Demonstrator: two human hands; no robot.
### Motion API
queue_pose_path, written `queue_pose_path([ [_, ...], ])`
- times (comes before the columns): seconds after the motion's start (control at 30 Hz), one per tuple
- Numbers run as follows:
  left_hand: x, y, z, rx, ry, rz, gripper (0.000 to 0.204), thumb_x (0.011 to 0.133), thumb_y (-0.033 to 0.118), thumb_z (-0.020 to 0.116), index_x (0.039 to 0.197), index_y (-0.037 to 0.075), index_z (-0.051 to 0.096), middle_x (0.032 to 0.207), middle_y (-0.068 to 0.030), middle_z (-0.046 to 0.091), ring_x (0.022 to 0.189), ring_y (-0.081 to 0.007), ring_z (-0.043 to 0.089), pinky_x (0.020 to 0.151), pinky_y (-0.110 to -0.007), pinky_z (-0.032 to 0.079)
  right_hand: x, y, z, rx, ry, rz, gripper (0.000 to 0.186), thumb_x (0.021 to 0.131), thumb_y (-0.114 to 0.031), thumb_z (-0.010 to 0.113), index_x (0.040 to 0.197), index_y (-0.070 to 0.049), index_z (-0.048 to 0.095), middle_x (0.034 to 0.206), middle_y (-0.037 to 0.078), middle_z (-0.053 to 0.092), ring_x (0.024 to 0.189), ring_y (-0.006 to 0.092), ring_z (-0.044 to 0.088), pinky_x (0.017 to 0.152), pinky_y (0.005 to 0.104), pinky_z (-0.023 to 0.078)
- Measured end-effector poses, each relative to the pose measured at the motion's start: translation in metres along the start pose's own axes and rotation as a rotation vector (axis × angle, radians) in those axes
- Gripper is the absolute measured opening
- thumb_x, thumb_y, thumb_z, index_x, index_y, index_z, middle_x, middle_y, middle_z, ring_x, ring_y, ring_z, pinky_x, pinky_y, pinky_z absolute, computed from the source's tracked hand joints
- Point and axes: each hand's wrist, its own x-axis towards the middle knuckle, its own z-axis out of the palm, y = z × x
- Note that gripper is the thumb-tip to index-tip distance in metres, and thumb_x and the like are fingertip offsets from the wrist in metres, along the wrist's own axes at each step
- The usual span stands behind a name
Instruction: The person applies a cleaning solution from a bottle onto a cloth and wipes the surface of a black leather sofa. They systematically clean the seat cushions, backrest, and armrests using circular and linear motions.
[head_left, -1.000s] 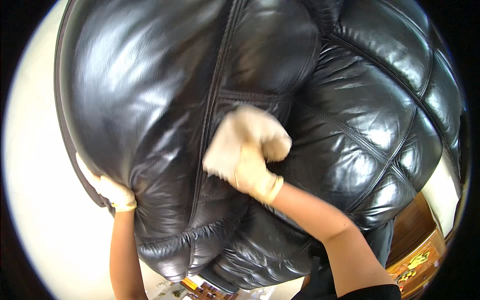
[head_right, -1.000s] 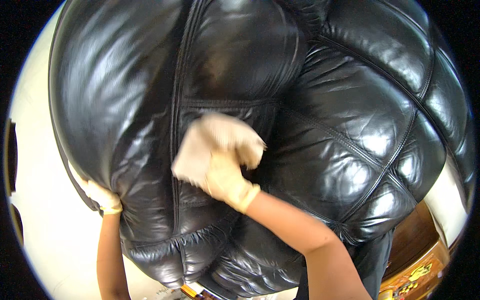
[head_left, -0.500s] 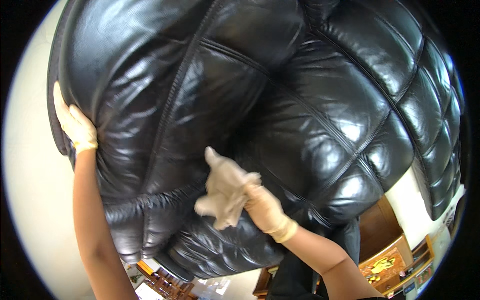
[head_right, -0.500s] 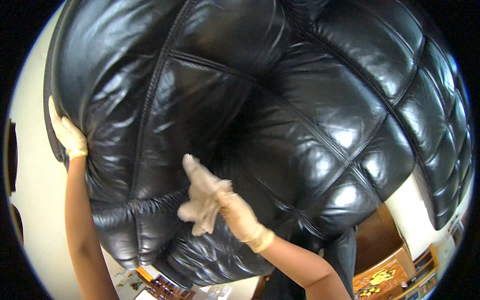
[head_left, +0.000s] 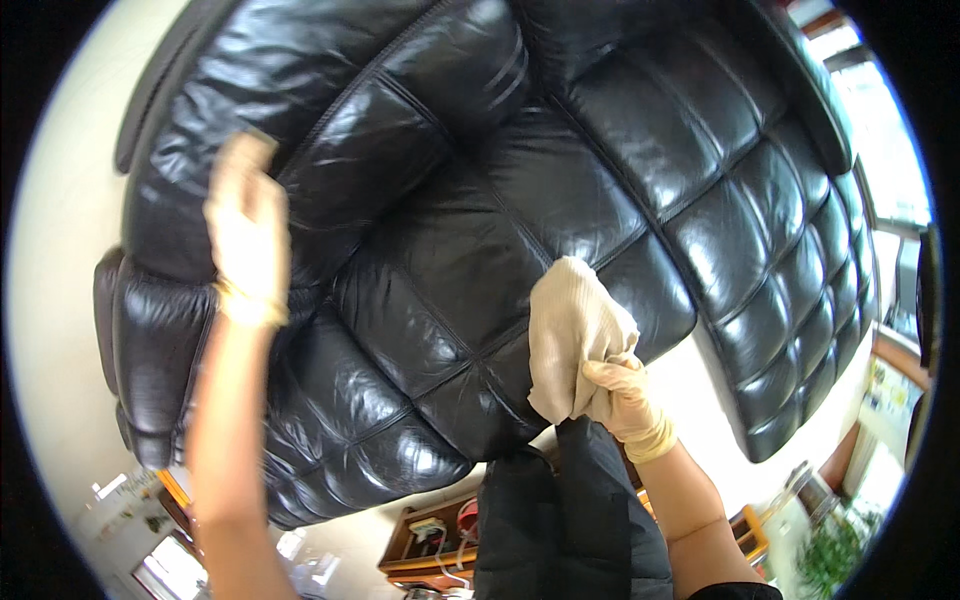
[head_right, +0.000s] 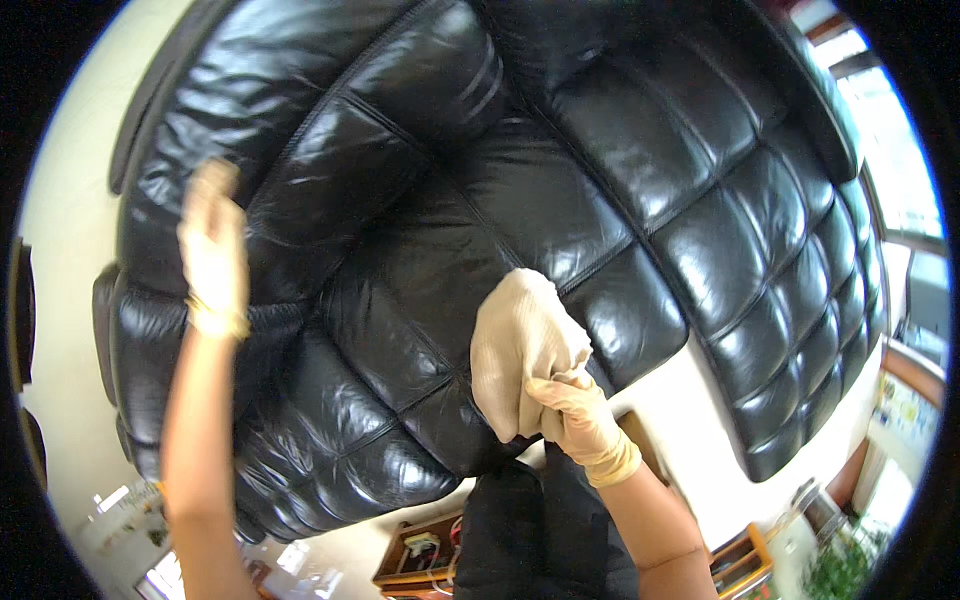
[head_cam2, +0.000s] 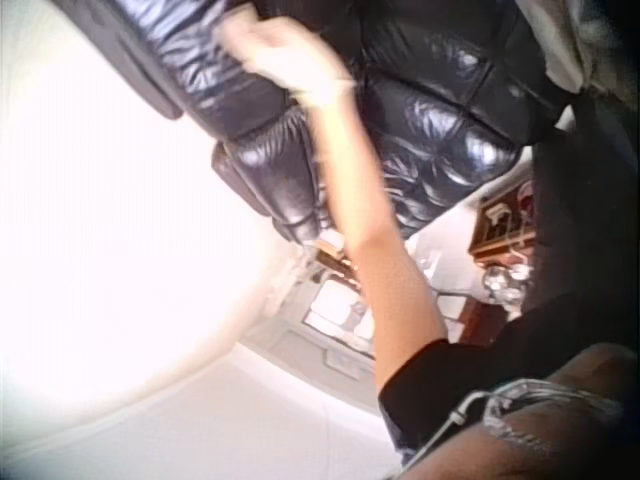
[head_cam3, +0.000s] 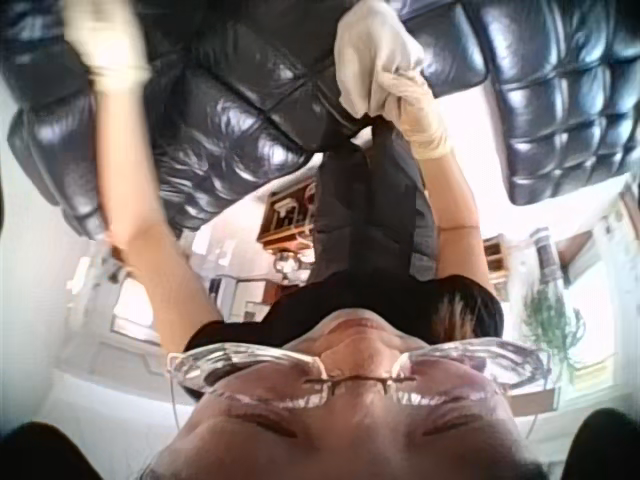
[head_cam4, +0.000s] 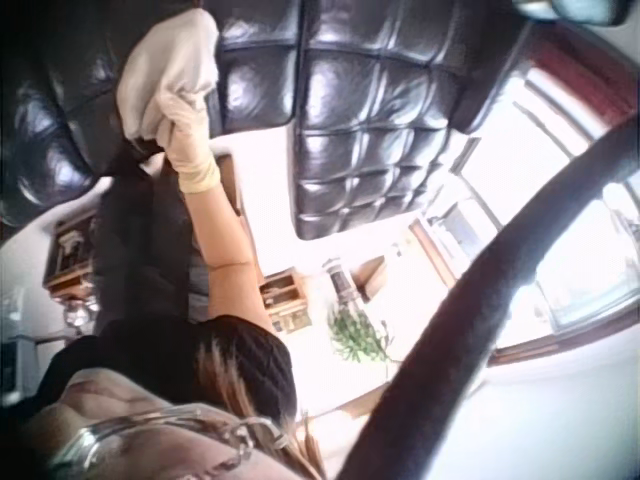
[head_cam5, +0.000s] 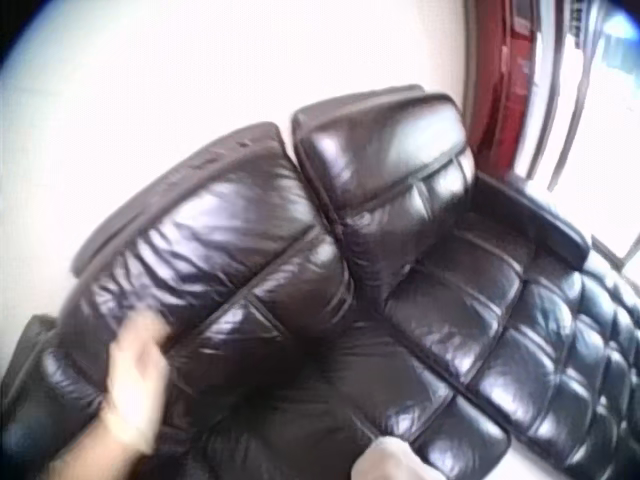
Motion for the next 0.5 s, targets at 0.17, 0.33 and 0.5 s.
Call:
queue_pose_path([
  [0.17, -0.220, 0.164, -0.018, -1.164, -0.417, -1.069, 0.030, 0.110, 0.017, 0.051, 0.129, 0.001, 0.067, 0.118, -0.0079, 0.072, 0.105, -0.0160, 0.068, 0.096, -0.031, 0.054, -0.033, -0.039, 0.017, -1.042, -0.468, -0.258, 0.011, 0.090, -0.003, 0.066, 0.080, -0.002, 0.067, 0.072, 0.009, 0.063, 0.063, 0.0172, 0.060, 0.054, 0.0331, 0.044],
  [0.33, -0.317, 0.235, -0.017, -1.674, -0.322, -1.283, 0.032, 0.108, 0.021, 0.057, 0.131, -0.001, 0.062, 0.125, -0.0134, 0.070, 0.114, -0.0199, 0.068, 0.100, -0.033, 0.054, -0.094, -0.012, 0.072, -1.733, -0.743, -0.922, 0.006, 0.073, 0.001, 0.064, 0.079, 0.001, 0.064, 0.087, 0.021, 0.065, 0.077, 0.0412, 0.064, 0.067, 0.0501, 0.051],
  [0.5, -0.351, 0.245, -0.005, -1.061, -0.151, -0.525, 0.032, 0.096, 0.019, 0.069, 0.123, 0.004, 0.063, 0.114, -0.0095, 0.071, 0.106, -0.0200, 0.069, 0.087, -0.035, 0.055, -0.179, 0.043, 0.140, -1.869, -0.997, -0.946, 0.036, 0.073, 0.000, 0.062, 0.109, -0.003, 0.069, 0.112, 0.018, 0.065, 0.101, 0.0393, 0.064, 0.088, 0.0494, 0.051],
])
